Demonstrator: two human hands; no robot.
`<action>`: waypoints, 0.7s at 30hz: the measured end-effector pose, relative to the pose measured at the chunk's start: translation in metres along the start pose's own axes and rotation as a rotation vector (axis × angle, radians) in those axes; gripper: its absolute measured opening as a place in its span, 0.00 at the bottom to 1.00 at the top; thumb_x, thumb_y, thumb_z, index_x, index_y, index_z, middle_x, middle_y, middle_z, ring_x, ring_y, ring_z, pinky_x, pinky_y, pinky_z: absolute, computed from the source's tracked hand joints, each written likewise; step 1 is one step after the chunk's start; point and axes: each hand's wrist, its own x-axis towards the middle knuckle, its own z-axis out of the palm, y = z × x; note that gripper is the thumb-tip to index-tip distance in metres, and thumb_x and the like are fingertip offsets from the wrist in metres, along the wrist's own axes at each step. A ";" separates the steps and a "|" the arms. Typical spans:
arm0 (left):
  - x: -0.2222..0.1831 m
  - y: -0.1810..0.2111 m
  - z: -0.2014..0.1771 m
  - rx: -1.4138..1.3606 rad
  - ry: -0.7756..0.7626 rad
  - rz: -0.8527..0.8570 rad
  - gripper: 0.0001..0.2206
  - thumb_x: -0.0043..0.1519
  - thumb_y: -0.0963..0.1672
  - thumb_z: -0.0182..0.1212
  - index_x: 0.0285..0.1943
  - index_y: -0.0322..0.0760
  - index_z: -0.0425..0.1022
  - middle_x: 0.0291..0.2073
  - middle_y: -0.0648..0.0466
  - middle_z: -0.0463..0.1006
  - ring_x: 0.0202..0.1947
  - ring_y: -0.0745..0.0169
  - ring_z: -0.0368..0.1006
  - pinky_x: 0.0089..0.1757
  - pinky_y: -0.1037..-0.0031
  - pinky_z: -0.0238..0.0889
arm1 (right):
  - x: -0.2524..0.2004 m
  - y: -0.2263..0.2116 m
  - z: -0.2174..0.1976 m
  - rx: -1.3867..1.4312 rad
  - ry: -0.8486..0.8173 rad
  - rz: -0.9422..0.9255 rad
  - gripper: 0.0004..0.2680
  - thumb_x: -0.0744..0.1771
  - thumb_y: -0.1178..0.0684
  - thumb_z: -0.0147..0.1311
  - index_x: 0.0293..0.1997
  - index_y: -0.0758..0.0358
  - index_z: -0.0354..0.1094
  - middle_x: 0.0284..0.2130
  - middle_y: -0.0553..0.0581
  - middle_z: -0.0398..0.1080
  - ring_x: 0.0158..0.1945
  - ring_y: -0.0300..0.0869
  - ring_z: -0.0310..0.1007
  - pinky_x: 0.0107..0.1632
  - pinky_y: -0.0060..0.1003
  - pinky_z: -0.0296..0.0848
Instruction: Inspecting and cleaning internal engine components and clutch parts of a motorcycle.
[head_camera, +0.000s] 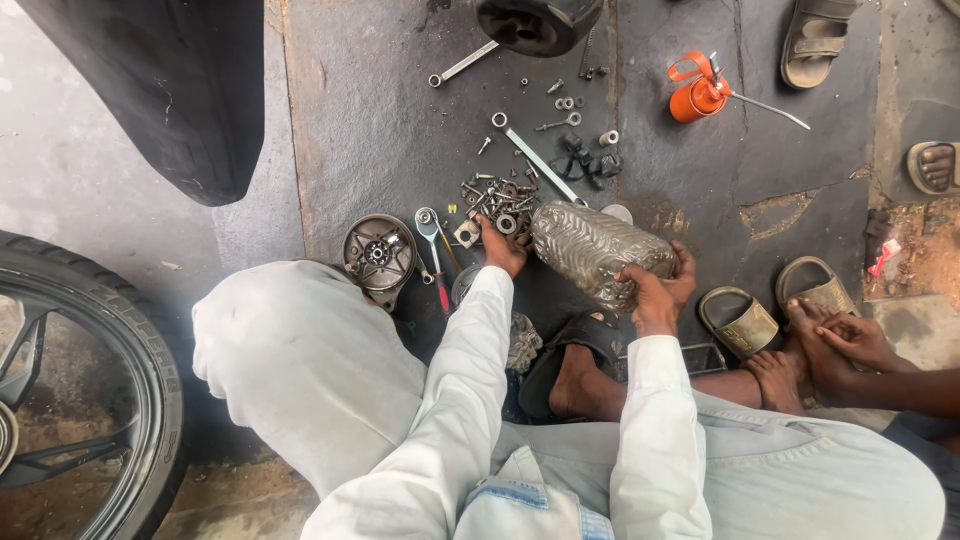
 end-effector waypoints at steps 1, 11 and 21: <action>-0.003 -0.001 0.002 0.000 0.001 0.001 0.44 0.61 0.68 0.32 0.80 0.45 0.49 0.73 0.42 0.58 0.72 0.30 0.51 0.68 0.39 0.37 | 0.000 -0.001 0.000 0.001 -0.001 0.001 0.32 0.52 0.72 0.62 0.62 0.60 0.61 0.54 0.60 0.66 0.56 0.53 0.73 0.50 0.46 0.84; -0.008 0.006 -0.015 0.189 0.148 0.075 0.35 0.67 0.62 0.38 0.76 0.38 0.53 0.66 0.36 0.66 0.60 0.29 0.67 0.56 0.46 0.67 | 0.019 0.005 -0.008 0.046 0.026 -0.045 0.31 0.53 0.74 0.62 0.63 0.63 0.61 0.55 0.63 0.66 0.56 0.53 0.74 0.46 0.41 0.85; 0.013 0.053 -0.042 0.673 0.327 0.285 0.16 0.67 0.47 0.59 0.37 0.23 0.77 0.23 0.43 0.81 0.17 0.53 0.77 0.20 0.65 0.69 | 0.042 0.019 -0.030 0.303 0.012 -0.032 0.30 0.56 0.78 0.56 0.64 0.66 0.56 0.51 0.69 0.67 0.45 0.57 0.78 0.39 0.47 0.86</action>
